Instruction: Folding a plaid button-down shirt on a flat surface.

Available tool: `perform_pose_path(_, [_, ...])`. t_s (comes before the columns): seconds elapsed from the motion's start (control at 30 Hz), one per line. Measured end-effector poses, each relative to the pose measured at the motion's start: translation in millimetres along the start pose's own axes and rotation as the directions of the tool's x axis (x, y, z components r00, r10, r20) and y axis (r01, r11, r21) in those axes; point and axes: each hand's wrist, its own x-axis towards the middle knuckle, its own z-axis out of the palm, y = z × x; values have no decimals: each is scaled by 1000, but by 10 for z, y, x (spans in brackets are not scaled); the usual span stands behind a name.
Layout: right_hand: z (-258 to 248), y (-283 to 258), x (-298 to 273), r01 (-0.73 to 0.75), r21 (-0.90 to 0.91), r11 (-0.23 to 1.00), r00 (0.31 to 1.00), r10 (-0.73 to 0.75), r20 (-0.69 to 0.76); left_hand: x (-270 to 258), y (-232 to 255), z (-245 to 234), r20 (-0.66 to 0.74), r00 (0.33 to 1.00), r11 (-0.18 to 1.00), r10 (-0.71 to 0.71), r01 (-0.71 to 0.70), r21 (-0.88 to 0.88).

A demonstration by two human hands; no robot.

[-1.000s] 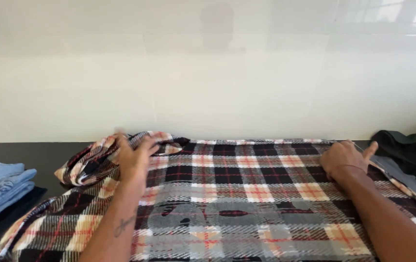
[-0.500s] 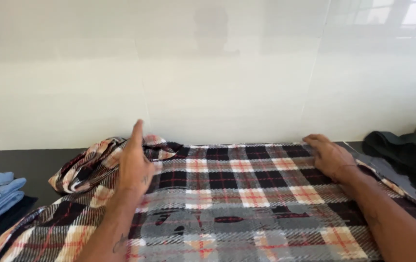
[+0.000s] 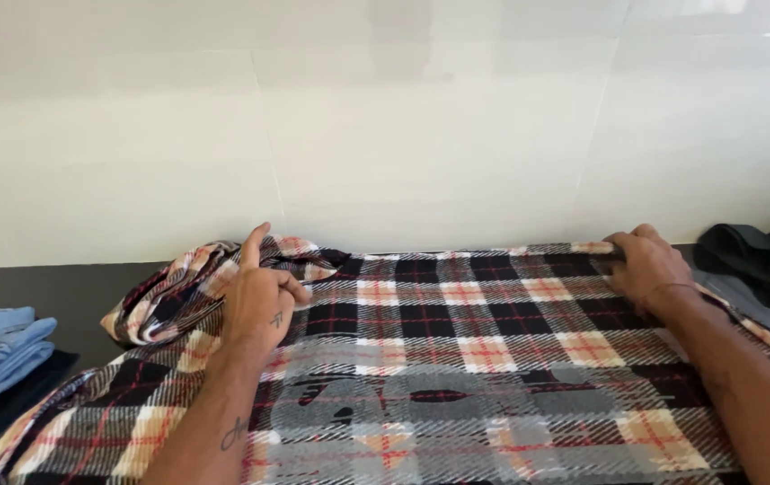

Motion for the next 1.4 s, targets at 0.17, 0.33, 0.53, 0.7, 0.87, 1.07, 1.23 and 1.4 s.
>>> perform_pose_path(0.17, [-171, -56, -93, -80, 27, 996, 989, 83, -122, 84, -47, 125, -20, 998, 996, -62, 63, 69])
perform_pose_path(0.33, [-391, -252, -153, -240, 81, 967, 958, 250, -141, 260, -318, 334, -286, 957, 999, 45, -35, 39])
perform_pose_path(0.53, [-704, -261, -175, -340, -15, 940, 928, 333, -168, 233, 3, -242, -651, 755, 980, 74, -176, -92])
perform_pose_path(0.7, [-980, -199, -192, -262, 256, 931, 950, 295, -100, 180, 214, -681, -478, 875, 968, 77, -181, -176])
perform_pose_path(0.87, [-1160, -123, -114, -237, 362, 902, 966, 258, -11, 8, 727, -1119, -306, 951, 997, -44, 20, -81])
perform_pose_path(1.07, [-1407, -251, -512, -224, 263, 938, 975, 219, 49, -185, 755, -1195, -339, 932, 991, 127, -107, 78])
perform_pose_path(1.23, [-1210, -58, -926, -156, 235, 959, 986, 165, -19, -766, 630, -1221, -307, 878, 840, 368, -172, 515])
perform_pose_path(1.4, [-1204, -81, -1393, 25, 244, 970, 965, 41, -260, -1175, 441, -1128, -137, 807, 512, 574, -223, 830])
